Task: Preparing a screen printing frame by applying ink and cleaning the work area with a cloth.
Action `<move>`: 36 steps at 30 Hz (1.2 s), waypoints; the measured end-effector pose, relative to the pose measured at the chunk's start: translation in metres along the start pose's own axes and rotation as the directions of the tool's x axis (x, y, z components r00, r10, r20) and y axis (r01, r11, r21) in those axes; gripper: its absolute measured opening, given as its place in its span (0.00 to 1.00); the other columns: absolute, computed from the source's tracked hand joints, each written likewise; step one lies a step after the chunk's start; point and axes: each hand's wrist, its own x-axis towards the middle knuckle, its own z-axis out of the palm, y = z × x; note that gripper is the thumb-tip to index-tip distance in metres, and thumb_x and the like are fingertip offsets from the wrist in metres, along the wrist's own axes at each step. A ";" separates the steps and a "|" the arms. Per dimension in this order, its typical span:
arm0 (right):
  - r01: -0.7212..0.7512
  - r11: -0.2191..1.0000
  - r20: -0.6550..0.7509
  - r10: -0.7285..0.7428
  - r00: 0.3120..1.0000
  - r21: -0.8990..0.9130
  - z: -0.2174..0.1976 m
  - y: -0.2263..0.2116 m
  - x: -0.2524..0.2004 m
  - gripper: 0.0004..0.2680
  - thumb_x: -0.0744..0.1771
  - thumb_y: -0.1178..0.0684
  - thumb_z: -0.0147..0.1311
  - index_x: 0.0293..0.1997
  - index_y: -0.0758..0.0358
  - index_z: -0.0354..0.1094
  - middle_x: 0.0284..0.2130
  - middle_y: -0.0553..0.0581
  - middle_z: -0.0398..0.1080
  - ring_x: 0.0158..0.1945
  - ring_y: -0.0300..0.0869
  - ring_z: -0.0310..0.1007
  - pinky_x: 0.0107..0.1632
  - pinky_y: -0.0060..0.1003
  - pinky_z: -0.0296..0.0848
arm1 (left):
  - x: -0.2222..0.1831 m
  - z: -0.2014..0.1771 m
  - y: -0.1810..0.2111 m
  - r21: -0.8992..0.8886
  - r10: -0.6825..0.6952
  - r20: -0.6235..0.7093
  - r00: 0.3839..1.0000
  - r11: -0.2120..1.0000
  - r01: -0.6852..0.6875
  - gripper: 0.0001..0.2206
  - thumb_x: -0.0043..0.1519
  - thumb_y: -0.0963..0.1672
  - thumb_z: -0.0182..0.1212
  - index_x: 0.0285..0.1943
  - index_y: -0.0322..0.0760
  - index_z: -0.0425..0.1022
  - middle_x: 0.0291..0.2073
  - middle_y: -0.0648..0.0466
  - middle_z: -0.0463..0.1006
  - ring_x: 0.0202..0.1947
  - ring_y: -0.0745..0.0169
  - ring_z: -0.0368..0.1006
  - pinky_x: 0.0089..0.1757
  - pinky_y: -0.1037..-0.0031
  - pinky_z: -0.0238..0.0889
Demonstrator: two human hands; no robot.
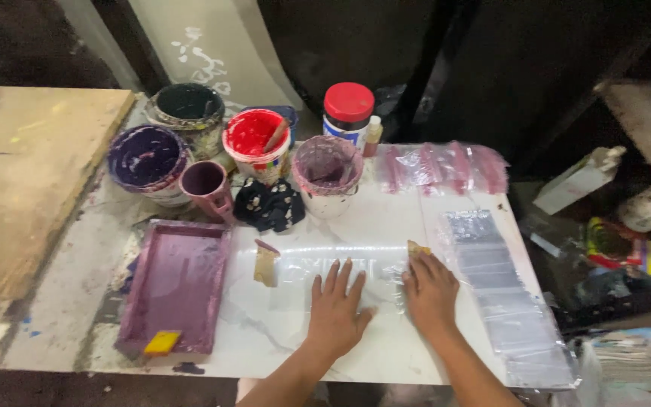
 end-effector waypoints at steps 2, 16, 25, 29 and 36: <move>0.003 1.000 0.010 -0.004 1.000 0.021 -0.002 -0.002 0.000 0.15 0.68 0.46 0.47 0.60 0.52 0.72 0.63 0.50 0.70 0.67 0.48 0.65 0.63 0.52 0.61 | -0.008 -0.001 -0.029 0.054 -0.142 -0.089 0.986 0.988 0.147 0.26 0.62 0.50 0.62 0.69 0.38 0.66 0.68 0.41 0.64 0.67 0.36 0.58 0.57 0.43 0.54; -0.053 0.998 0.030 0.052 0.998 0.028 -0.003 -0.004 -0.001 0.14 0.69 0.45 0.45 0.56 0.52 0.75 0.63 0.50 0.70 0.70 0.50 0.63 0.64 0.53 0.56 | 0.002 -0.100 -0.076 0.143 -0.866 0.318 0.387 0.447 0.883 0.16 0.66 0.54 0.51 0.44 0.40 0.72 0.37 0.55 0.76 0.35 0.53 0.73 0.35 0.63 0.63; 0.011 0.994 0.017 -0.010 1.000 -0.105 0.002 0.005 -0.022 0.13 0.70 0.41 0.46 0.56 0.47 0.74 0.60 0.49 0.71 0.69 0.45 0.64 0.66 0.53 0.59 | 0.010 -0.113 -0.065 0.110 -0.869 0.226 0.439 0.471 0.875 0.16 0.60 0.49 0.64 0.49 0.34 0.81 0.35 0.44 0.83 0.42 0.43 0.83 0.42 0.56 0.74; 0.165 0.982 0.188 -0.146 0.971 -0.089 -0.019 -0.017 -0.027 0.18 0.66 0.42 0.46 0.62 0.54 0.66 0.66 0.53 0.65 0.73 0.52 0.57 0.64 0.60 0.55 | 0.023 -0.120 -0.065 0.200 -0.888 0.338 0.312 0.392 0.898 0.12 0.64 0.52 0.52 0.43 0.42 0.72 0.33 0.55 0.80 0.35 0.52 0.74 0.35 0.63 0.63; 0.218 0.964 0.415 -0.138 0.899 -0.151 -0.031 -0.029 -0.025 0.27 0.69 0.32 0.36 0.74 0.60 0.49 0.76 0.59 0.47 0.78 0.54 0.42 0.69 0.64 0.48 | 0.021 -0.109 -0.069 0.129 -0.904 0.288 0.316 0.364 0.922 0.13 0.65 0.51 0.56 0.44 0.39 0.70 0.36 0.53 0.79 0.36 0.50 0.73 0.38 0.62 0.63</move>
